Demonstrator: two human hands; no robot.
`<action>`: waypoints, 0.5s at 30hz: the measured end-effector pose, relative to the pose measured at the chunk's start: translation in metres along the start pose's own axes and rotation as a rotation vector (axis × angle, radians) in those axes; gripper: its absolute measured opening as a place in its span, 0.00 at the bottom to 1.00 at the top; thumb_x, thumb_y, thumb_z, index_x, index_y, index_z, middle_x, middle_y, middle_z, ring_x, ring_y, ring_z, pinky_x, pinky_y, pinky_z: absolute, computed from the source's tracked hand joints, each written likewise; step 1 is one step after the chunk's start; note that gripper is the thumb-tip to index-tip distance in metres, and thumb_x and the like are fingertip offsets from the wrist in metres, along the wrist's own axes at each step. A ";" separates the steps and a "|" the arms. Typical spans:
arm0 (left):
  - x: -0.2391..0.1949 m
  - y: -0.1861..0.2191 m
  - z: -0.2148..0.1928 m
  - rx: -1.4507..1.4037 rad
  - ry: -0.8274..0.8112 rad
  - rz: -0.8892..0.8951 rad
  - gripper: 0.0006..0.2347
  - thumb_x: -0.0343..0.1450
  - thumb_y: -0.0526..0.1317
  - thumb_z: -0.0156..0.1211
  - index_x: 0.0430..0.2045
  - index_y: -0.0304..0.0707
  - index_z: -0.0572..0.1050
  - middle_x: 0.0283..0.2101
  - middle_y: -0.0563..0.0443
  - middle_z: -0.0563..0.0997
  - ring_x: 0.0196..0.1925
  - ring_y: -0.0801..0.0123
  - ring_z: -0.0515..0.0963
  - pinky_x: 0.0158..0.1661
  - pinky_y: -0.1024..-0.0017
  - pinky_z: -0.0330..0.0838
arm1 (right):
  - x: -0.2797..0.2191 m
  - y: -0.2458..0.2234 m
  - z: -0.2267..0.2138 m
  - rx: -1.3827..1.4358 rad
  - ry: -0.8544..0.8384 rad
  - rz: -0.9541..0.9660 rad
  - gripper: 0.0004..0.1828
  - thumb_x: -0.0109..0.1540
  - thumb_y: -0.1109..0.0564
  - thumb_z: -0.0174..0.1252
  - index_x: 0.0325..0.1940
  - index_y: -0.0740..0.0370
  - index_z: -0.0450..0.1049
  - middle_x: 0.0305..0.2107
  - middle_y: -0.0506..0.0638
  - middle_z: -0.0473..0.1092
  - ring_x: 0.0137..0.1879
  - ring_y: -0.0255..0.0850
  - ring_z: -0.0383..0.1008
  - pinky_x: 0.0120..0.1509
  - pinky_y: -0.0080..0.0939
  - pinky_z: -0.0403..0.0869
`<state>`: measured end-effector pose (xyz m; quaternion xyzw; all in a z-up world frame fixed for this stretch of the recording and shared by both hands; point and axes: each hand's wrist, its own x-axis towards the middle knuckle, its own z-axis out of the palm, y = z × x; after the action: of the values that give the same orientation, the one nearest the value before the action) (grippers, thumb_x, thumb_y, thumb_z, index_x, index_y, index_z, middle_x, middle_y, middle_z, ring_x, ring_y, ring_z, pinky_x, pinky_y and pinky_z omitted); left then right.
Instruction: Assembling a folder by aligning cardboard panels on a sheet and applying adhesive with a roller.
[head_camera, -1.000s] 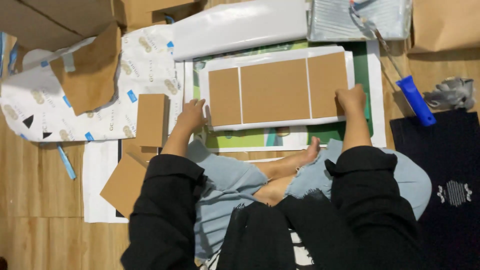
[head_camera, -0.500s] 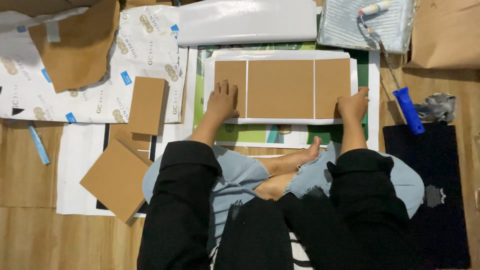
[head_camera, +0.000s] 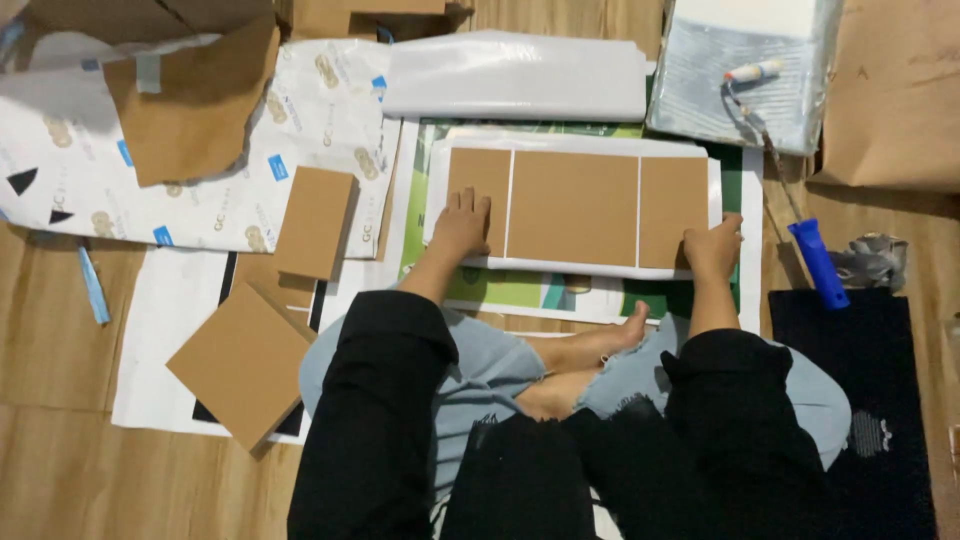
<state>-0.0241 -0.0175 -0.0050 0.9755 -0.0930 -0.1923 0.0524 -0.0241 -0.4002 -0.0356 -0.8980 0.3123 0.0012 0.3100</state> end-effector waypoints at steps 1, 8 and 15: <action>0.000 -0.001 0.003 -0.005 -0.010 -0.005 0.38 0.56 0.45 0.71 0.60 0.37 0.58 0.63 0.28 0.56 0.66 0.37 0.54 0.58 0.52 0.59 | -0.003 0.000 0.000 -0.008 -0.009 0.002 0.29 0.55 0.61 0.58 0.57 0.65 0.56 0.45 0.70 0.61 0.56 0.68 0.62 0.56 0.62 0.64; 0.001 0.000 0.007 -0.016 0.031 0.010 0.36 0.56 0.43 0.71 0.59 0.36 0.59 0.63 0.28 0.57 0.65 0.37 0.56 0.57 0.51 0.60 | -0.016 -0.011 -0.009 0.029 -0.002 -0.026 0.29 0.55 0.63 0.57 0.58 0.67 0.54 0.47 0.71 0.59 0.57 0.69 0.60 0.58 0.63 0.62; 0.010 -0.003 0.016 0.010 0.044 0.012 0.37 0.55 0.44 0.72 0.58 0.37 0.60 0.62 0.28 0.57 0.65 0.38 0.56 0.56 0.51 0.61 | -0.006 -0.002 -0.001 -0.025 0.011 -0.016 0.29 0.55 0.60 0.58 0.57 0.65 0.55 0.49 0.70 0.59 0.59 0.66 0.60 0.61 0.62 0.60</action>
<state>-0.0208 -0.0171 -0.0234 0.9792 -0.0989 -0.1698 0.0509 -0.0279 -0.3960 -0.0320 -0.9041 0.3068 -0.0023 0.2973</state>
